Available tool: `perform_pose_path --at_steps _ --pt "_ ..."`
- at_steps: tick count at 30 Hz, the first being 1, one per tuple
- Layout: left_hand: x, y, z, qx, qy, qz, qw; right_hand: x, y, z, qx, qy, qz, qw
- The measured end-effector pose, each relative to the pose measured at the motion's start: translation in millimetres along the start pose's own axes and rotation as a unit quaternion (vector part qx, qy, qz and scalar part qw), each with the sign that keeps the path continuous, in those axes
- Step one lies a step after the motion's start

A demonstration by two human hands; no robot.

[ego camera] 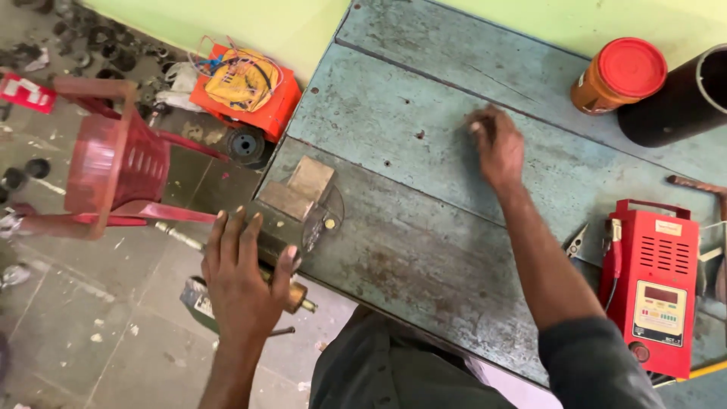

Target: The recorder cleans, inspects, and services various components of a motorcycle starter motor on a workbench.

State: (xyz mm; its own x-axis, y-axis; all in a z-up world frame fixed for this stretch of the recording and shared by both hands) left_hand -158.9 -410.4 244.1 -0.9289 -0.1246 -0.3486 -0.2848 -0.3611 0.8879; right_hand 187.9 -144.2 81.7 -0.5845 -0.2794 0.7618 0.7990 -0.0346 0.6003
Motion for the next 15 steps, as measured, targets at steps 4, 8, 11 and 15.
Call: perform_pose_path --at_steps 4,8,11,15 --pt "4 -2 -4 -0.023 -0.011 0.000 1.000 2 -59 -23 -0.020 0.188 -0.296 0.936" --pt "-2 -1 -12 -0.036 0.002 0.013 0.999 61 -118 -63 0.199 0.192 -0.042 0.960" --pt "-3 1 -11 -0.050 0.010 0.017 0.999 88 -136 -45 0.245 0.184 0.072 0.949" --pt "1 2 -7 -0.060 0.034 0.010 0.998 77 -179 32 0.167 0.158 0.164 0.959"
Point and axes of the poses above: each hand's wrist, its own z-axis towards the middle knuckle, its own y-axis out of the back of the hand, x = y × z, the point moved 5 cm from there along z, towards the middle knuckle, and after that the axes turned 1 degree about y, right-handed, at the moved point
